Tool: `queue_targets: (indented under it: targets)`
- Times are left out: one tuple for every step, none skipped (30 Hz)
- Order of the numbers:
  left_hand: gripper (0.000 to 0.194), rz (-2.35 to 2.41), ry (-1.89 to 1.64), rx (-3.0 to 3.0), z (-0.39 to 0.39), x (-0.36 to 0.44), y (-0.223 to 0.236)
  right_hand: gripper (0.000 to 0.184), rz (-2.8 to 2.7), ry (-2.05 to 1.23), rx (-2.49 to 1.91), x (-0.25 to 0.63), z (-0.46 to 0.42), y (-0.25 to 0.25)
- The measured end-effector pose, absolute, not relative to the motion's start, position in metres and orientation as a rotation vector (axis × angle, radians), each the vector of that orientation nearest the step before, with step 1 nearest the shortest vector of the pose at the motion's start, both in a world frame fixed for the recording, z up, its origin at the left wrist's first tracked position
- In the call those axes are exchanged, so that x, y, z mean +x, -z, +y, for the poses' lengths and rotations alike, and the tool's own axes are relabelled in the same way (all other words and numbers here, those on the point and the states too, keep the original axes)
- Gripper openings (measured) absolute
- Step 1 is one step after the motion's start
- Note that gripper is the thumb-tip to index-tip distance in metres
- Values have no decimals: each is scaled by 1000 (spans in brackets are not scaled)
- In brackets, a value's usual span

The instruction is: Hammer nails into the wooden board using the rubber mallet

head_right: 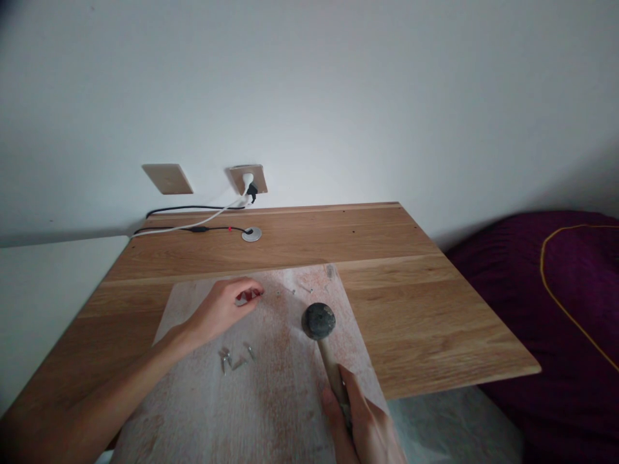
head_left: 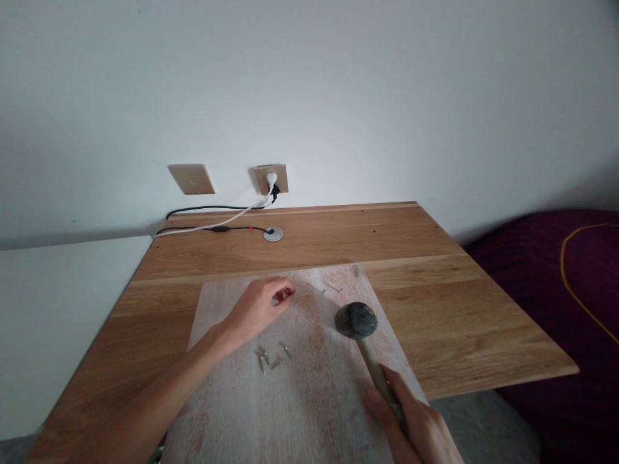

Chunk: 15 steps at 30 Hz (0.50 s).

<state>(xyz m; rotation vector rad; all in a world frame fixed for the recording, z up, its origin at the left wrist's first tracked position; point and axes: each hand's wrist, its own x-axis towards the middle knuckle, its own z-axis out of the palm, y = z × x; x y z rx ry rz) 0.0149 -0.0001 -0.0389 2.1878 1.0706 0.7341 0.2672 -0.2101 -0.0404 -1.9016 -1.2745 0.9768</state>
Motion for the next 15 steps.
queue_targets:
  targets:
    - [13, 1071, -733, 2199, -1, 15, 40, 59, -1281, -974, -1908, 268, -210, 42]
    - [13, 1078, -735, 2210, -1, 16, 41, 60, -1288, -973, -1914, 268, -211, 43]
    - [13, 1087, -737, 2222, -1, 16, 42, 60, -1295, -972, -1919, 269, -211, 43]
    - [14, 1095, -739, 2229, -2, 16, 43, 60, -1297, -968, -1925, 270, -211, 44]
    - [14, 1102, -742, 2230, -2, 16, 44, 61, -1300, -969, -1929, 271, -210, 44]
    - [15, 1102, -748, 2226, -2, 16, 45, 62, -1316, -990, -1922, 272, -210, 45]
    - [16, 1100, -758, 2218, -1, 16, 46, 63, -1335, -1014, -1912, 274, -210, 45]
    - [16, 1098, -770, 2209, -1, 15, 47, 62, -1346, -1026, -1904, 274, -210, 44]
    - [17, 1098, -782, 2199, -1, 15, 48, 61, -1345, -1023, -1904, 275, -210, 44]
    - [18, 1098, -793, 2190, 0, 14, 49, 59, -1339, -1008, -1908, 275, -210, 44]
    - [18, 1096, -798, 2181, 0, 14, 50, 58, -1333, -990, -1914, 275, -210, 43]
    - [17, 1093, -801, 2171, 0, 14, 51, 58, -1333, -987, -1919, 274, -210, 43]
    - [16, 1087, -800, 2162, 0, 14, 51, 58, -1338, -997, -1920, 274, -210, 42]
    - [16, 1080, -799, 2154, 0, 14, 52, 59, -1349, -1019, -1912, 273, -210, 42]
    - [15, 1071, -798, 2151, 0, 14, 52, 60, -1358, -1031, -1907, 273, -210, 42]
